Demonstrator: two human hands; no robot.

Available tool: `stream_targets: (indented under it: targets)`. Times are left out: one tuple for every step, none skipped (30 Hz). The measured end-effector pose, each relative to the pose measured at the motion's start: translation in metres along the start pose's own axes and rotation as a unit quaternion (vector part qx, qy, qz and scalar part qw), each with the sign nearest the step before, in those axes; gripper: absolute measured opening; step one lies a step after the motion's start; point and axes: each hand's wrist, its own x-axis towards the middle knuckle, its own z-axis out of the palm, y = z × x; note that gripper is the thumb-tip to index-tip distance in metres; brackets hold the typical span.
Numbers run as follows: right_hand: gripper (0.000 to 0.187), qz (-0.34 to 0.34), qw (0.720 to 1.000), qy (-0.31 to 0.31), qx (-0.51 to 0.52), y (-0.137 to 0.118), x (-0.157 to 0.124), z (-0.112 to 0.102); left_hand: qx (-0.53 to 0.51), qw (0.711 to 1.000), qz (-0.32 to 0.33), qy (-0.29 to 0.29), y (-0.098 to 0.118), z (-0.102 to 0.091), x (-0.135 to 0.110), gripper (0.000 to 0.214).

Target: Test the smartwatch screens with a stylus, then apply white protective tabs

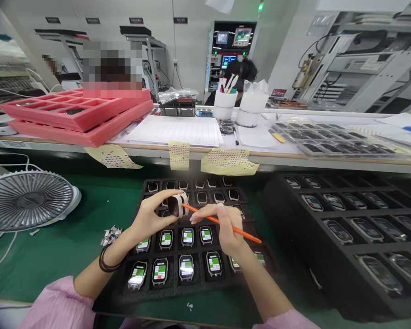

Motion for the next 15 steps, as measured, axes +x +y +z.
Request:
stream_targets:
  targets:
    - [0.052,0.0,1.0,0.004,0.001,0.001,0.0,-0.002,0.003,1.0,-0.006,0.001,0.0,0.0,0.0,0.046]
    - [0.054,-0.002,1.0,0.018,-0.001,0.002,0.001,-0.003,0.006,1.0,-0.015,0.0,0.0,0.0,0.0,0.046]
    - [0.055,-0.006,0.999,0.038,-0.008,0.003,0.001,-0.004,0.011,1.0,-0.025,-0.001,-0.001,0.0,0.001,0.047]
    - [0.053,-0.005,0.998,0.061,-0.022,0.005,0.002,-0.004,0.016,0.999,-0.031,0.0,-0.001,0.0,0.001,0.047]
    - [0.048,0.004,0.996,0.082,-0.038,0.007,0.003,-0.003,0.024,0.999,-0.034,0.002,-0.001,0.001,0.001,0.046]
    - [0.038,0.024,0.994,0.092,-0.05,0.009,0.005,-0.001,0.033,0.999,-0.032,0.005,-0.002,0.001,0.001,0.046]
    - [0.026,0.054,0.993,0.088,-0.054,0.012,0.006,0.002,0.045,0.999,-0.028,0.009,-0.002,0.002,0.001,0.044]
    - [0.02,0.089,0.992,0.075,-0.048,0.015,0.008,0.007,0.059,0.998,-0.023,0.011,-0.002,0.003,0.0,0.042]
    - [0.025,0.125,0.99,0.056,-0.034,0.018,0.009,0.011,0.074,0.997,-0.018,0.013,-0.002,0.005,0.0,0.04]
    - [0.033,0.155,0.987,0.037,-0.014,0.021,0.01,0.016,0.086,0.996,-0.014,0.013,-0.002,0.006,0.0,0.038]
    - [0.039,0.177,0.984,0.023,0.006,0.024,0.01,0.02,0.095,0.995,-0.011,0.012,-0.002,0.007,-0.001,0.037]
    - [0.041,0.191,0.981,0.016,0.022,0.026,0.01,0.024,0.099,0.995,-0.009,0.01,-0.002,0.008,-0.002,0.037]
    - [0.042,0.199,0.979,0.017,0.033,0.028,0.01,0.026,0.098,0.995,-0.007,0.005,-0.001,0.008,-0.002,0.04]
    - [0.041,0.203,0.978,0.023,0.043,0.029,0.01,0.027,0.094,0.996,-0.006,0.003,-0.001,0.008,-0.002,0.044]
    - [0.041,0.206,0.977,0.031,0.053,0.03,0.01,0.027,0.088,0.996,-0.007,0.002,-0.001,0.008,-0.003,0.048]
